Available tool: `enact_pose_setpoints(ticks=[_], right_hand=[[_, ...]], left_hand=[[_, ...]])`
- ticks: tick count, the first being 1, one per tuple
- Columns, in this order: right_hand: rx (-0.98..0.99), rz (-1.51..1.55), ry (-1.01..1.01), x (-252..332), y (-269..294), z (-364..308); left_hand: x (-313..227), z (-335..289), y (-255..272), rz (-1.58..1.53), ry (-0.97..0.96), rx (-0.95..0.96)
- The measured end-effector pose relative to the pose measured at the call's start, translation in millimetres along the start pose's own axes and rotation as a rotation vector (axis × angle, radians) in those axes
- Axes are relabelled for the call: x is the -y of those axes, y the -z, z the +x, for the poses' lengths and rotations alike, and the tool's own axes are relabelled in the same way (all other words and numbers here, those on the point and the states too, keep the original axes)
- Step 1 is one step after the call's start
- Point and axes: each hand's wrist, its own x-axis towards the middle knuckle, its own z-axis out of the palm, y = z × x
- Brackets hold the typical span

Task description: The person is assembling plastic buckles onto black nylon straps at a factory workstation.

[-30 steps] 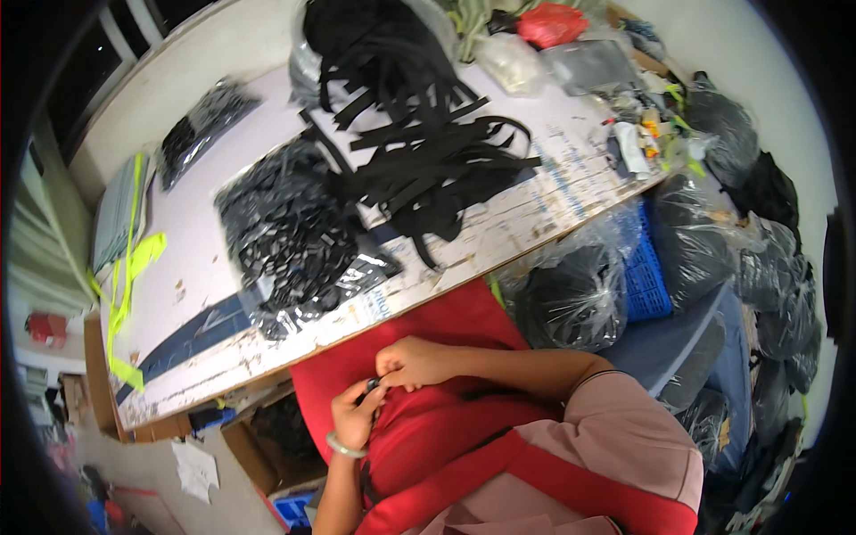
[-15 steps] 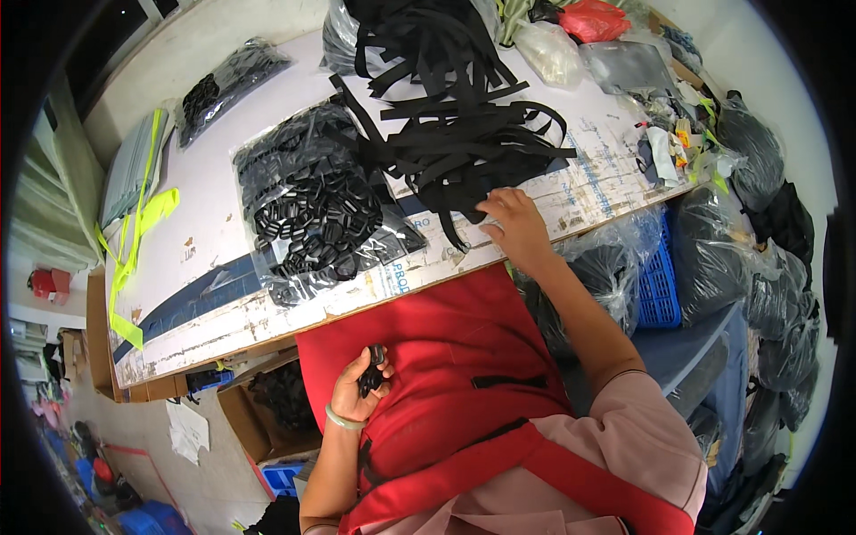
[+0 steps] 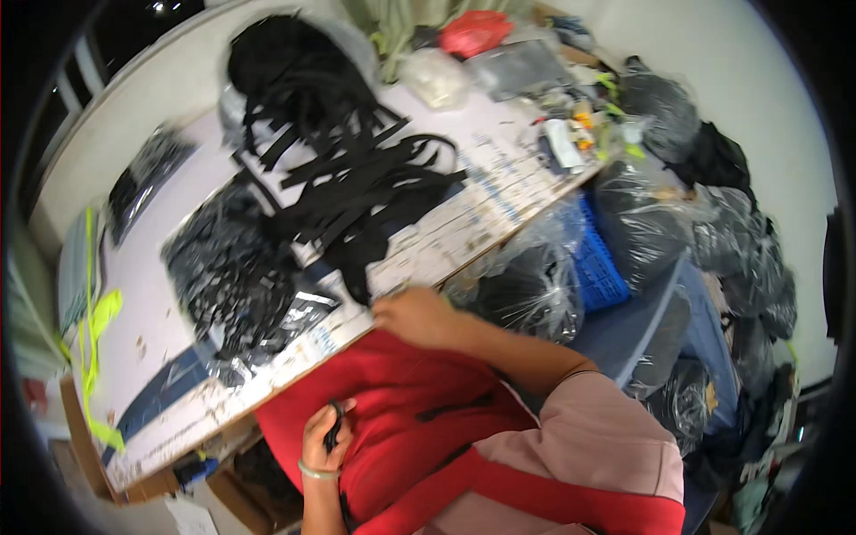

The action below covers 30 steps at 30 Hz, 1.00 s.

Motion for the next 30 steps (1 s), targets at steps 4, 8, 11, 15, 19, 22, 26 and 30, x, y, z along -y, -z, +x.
enact_pose_setpoints(ticks=[4,8,11,15,19,22,26,30], right_hand=[[0.318,0.402,0.122,50,-5,-36],[0.594,0.693,0.143,35,-38,-43],[0.548,0.399,0.307,22,-49,-37],[0.317,0.946,0.18,41,-46,-20],[0.537,0.951,-0.078,61,-39,-8],[0.523,1.154,-0.209,64,-19,-6],[0.558,1.025,-0.193,63,-19,-6],[0.275,0.858,0.267,79,-25,-10]], left_hand=[[-2,10,-23,-0.147,-0.044,0.07],[-13,11,-26,-0.132,-0.159,0.158],[-25,3,-33,0.077,-0.184,0.092],[-8,-7,-35,0.647,-0.327,-0.103],[9,-5,-43,0.744,-0.41,-0.098],[-6,-5,-40,0.409,-0.323,-0.216],[-19,-10,-27,0.322,-0.394,-0.257],[-16,-8,-33,-0.037,-0.116,-0.024]])
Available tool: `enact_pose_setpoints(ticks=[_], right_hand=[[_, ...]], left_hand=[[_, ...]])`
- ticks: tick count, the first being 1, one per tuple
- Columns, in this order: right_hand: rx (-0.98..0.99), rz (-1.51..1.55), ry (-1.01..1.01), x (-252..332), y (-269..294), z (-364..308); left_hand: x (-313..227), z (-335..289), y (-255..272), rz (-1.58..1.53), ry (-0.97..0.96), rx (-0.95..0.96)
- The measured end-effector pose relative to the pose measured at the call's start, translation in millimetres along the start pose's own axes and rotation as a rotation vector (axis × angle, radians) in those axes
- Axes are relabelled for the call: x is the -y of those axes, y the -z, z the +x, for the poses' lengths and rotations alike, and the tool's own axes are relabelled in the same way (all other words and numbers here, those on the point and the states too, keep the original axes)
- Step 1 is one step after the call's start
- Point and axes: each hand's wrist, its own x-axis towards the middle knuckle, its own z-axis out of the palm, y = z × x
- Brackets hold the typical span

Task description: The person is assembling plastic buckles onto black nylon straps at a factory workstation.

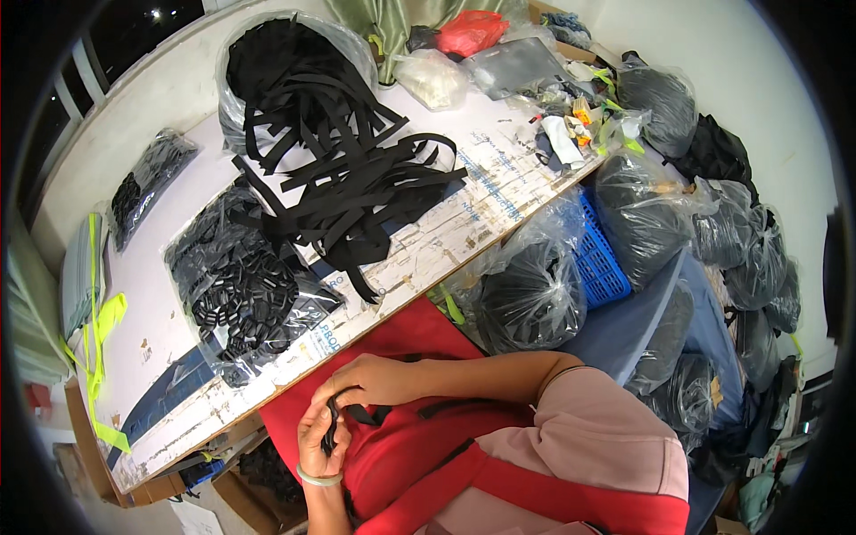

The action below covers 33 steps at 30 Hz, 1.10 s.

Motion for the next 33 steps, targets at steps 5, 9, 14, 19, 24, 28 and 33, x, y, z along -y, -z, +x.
enact_pose_setpoints(ticks=[5,9,14,19,24,28,33], right_hand=[[0.052,-0.054,0.137,-16,-1,1],[0.038,0.046,-0.183,-10,-5,1],[-0.189,0.122,0.001,-37,-31,9],[-0.292,0.28,-0.332,-12,-10,1],[0.002,0.418,-0.5,1,-19,-1],[-0.011,0.506,-0.597,-1,-21,2],[-0.052,0.604,-0.658,0,-29,3]], left_hand=[[6,0,4,-0.201,0.135,-0.016],[10,-3,3,0.208,-0.194,-0.087],[9,-3,4,0.55,-0.334,-0.372],[0,5,-4,0.437,-0.277,-0.425],[7,7,-1,0.408,-0.402,-0.343],[9,6,4,0.418,-0.423,-0.364],[10,9,6,0.472,-0.475,-0.385]])
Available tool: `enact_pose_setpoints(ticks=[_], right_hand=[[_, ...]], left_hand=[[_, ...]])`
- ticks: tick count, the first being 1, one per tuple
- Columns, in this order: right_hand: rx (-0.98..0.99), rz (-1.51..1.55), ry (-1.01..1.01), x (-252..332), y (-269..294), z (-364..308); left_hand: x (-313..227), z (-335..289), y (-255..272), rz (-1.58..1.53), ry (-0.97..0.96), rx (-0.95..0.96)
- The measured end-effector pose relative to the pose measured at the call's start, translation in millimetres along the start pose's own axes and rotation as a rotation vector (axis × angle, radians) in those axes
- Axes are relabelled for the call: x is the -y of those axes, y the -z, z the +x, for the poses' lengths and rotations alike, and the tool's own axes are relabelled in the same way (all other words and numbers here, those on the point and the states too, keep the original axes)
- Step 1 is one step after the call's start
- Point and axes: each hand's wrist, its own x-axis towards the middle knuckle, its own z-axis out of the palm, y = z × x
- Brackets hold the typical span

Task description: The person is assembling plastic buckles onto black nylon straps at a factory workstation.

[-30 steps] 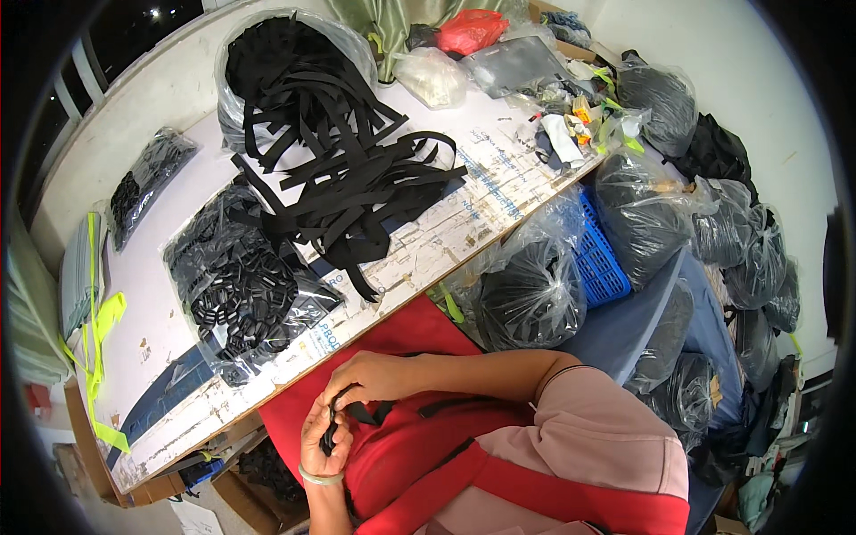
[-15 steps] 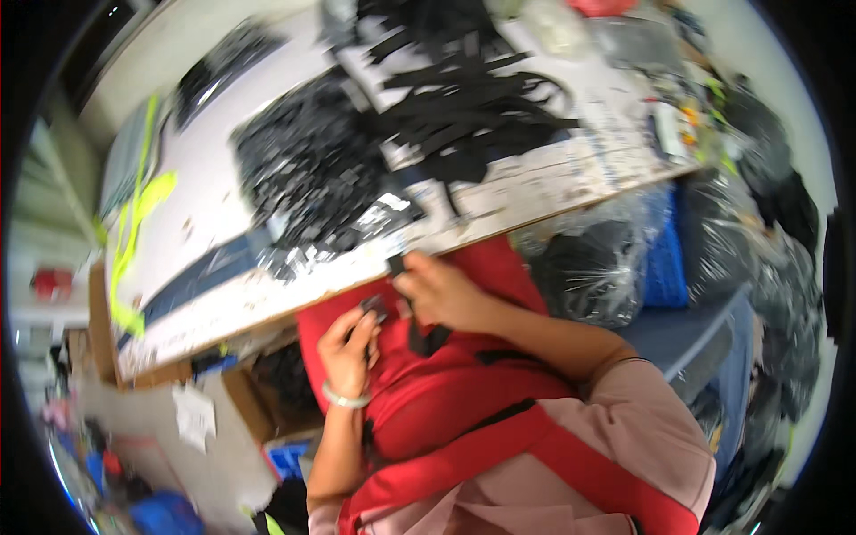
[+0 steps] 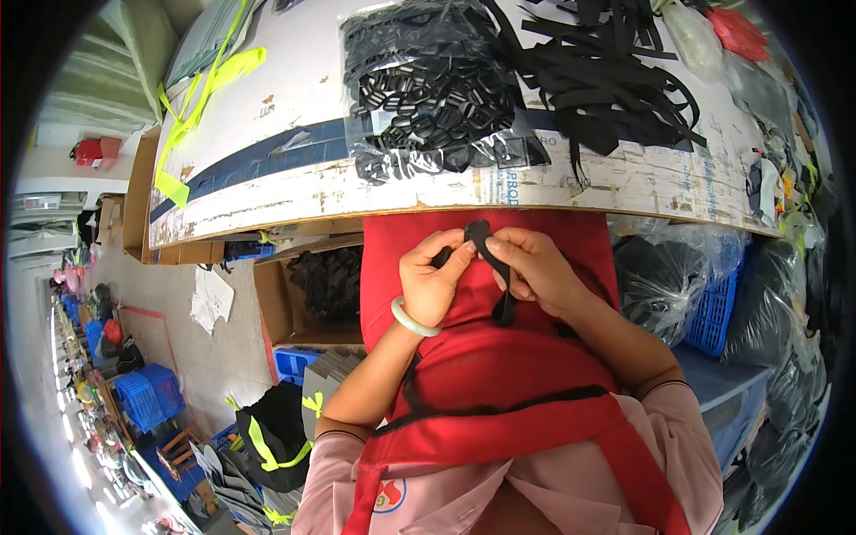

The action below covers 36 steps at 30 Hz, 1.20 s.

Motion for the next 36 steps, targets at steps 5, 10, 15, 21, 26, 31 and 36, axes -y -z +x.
enact_pose_setpoints(ticks=[5,10,15,21,26,31,36], right_hand=[[0.038,0.252,0.012,-7,0,8],[0.077,0.363,-0.023,-7,-1,12],[-0.033,0.252,0.051,-15,0,18],[-0.047,0.148,0.107,-14,6,23],[-0.049,-0.054,0.247,-16,-1,26],[-0.095,-0.154,0.385,-11,-11,25],[-0.089,-0.185,0.358,-10,-13,28]], left_hand=[[-3,5,1,0.318,-0.371,-0.001],[-4,4,6,0.417,-0.426,-0.016],[0,3,5,0.499,-0.502,-0.007],[10,4,17,0.44,-0.436,0.136],[-5,8,22,-0.353,0.313,0.093],[-5,13,27,-0.576,0.452,0.184],[-10,14,28,-0.536,0.397,0.184]])
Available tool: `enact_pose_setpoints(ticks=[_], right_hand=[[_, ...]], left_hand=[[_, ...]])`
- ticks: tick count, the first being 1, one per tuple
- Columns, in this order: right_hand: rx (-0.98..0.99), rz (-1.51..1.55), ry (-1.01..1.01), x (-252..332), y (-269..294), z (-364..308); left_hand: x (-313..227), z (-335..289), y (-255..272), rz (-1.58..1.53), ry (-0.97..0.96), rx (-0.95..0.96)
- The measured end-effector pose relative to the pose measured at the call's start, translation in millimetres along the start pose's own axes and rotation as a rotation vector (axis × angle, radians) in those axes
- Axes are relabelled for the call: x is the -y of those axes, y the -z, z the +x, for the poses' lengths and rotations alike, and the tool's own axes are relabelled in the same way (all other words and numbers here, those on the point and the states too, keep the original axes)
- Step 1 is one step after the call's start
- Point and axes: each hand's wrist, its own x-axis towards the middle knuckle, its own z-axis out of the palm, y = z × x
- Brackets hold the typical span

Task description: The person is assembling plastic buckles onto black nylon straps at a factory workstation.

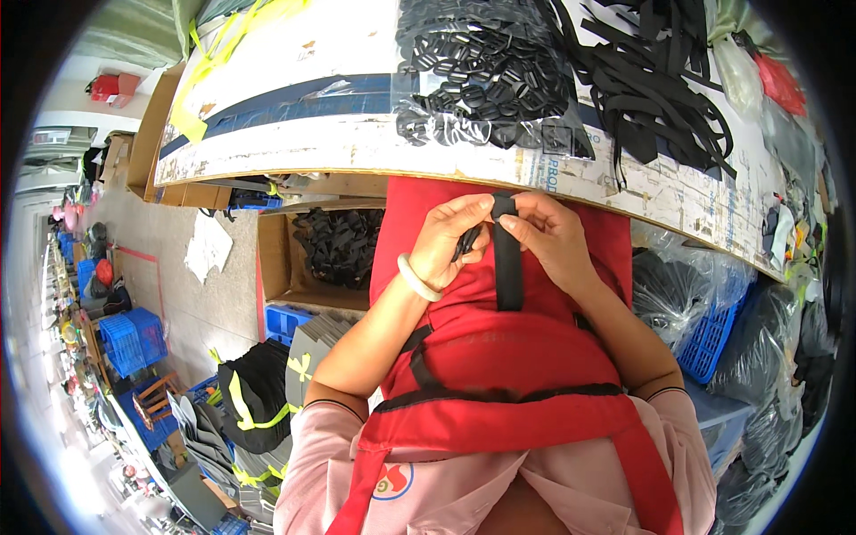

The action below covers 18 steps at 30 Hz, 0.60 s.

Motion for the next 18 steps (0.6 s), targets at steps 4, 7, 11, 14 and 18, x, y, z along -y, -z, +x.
enact_pose_setpoints(ticks=[4,7,11,14,18], right_hand=[[-0.067,-0.148,0.327,-16,5,4],[-0.107,-0.486,0.562,7,-5,-4],[-0.087,-0.127,0.144,34,-4,-14],[-0.083,-0.085,-0.066,23,6,-8],[-0.061,-0.077,-0.156,15,5,-10]], left_hand=[[2,3,-1,0.021,-0.023,-0.059],[4,0,0,0.208,-0.135,-0.154],[5,-1,-10,0.311,-0.266,-0.231],[11,-1,-9,0.363,-0.338,-0.248],[18,-4,-10,0.493,-0.377,-0.275]])
